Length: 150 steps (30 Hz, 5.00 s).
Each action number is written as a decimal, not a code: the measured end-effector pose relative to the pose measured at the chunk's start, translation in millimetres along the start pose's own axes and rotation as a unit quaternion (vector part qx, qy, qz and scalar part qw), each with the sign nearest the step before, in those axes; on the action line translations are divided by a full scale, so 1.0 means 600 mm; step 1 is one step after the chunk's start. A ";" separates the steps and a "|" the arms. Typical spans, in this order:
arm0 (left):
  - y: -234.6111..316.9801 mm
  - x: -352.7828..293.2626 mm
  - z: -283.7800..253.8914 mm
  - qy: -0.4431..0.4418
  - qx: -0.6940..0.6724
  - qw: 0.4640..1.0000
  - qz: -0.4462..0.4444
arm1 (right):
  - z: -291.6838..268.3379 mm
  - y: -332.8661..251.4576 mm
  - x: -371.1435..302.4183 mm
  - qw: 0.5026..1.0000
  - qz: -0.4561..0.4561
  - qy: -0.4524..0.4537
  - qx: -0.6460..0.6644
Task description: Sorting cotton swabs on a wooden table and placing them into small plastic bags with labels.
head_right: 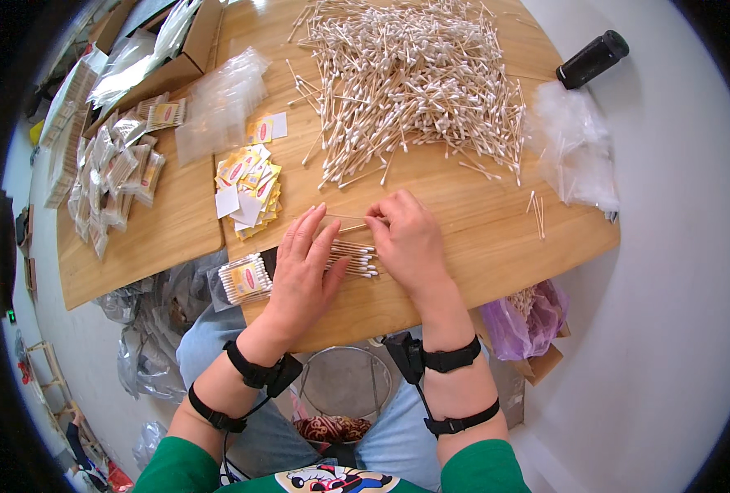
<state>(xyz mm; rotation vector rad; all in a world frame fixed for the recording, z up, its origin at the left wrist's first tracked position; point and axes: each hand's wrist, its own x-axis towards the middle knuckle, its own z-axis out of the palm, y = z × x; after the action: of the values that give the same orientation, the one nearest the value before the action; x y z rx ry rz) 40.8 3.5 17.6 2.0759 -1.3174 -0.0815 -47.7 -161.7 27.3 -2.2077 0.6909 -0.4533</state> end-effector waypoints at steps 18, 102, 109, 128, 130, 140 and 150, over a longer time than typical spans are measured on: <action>0.009 -0.010 0.001 -0.008 -0.239 0.970 -0.050 | -0.005 -0.013 -0.077 0.989 -0.095 0.028 -0.105; -0.029 0.015 -0.018 -0.047 0.024 0.998 0.040 | 0.027 -0.030 -0.102 0.944 -0.079 -0.103 -0.304; -0.016 -0.011 -0.008 -0.099 0.043 0.994 0.030 | 0.025 -0.019 -0.090 0.952 -0.084 -0.080 -0.283; 0.003 -0.031 0.016 -0.116 0.111 0.987 0.011 | 0.031 -0.017 -0.085 0.939 -0.099 -0.101 -0.314; 0.002 -0.033 0.016 -0.117 0.105 0.987 0.003 | 0.032 -0.018 -0.085 0.940 -0.099 -0.104 -0.309; -0.035 -0.035 -0.065 0.013 0.054 0.997 -0.048 | 0.036 -0.034 -0.087 0.943 -0.100 -0.099 -0.300; -0.117 -0.099 -0.140 0.030 0.174 0.975 -0.136 | 0.061 -0.055 -0.085 0.946 -0.141 -0.120 -0.266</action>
<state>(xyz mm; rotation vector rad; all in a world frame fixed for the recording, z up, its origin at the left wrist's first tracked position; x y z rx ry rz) 99.0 113.2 25.9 2.5269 -1.0603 0.1009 -58.0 -91.8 23.6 -2.8331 0.3935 -0.1340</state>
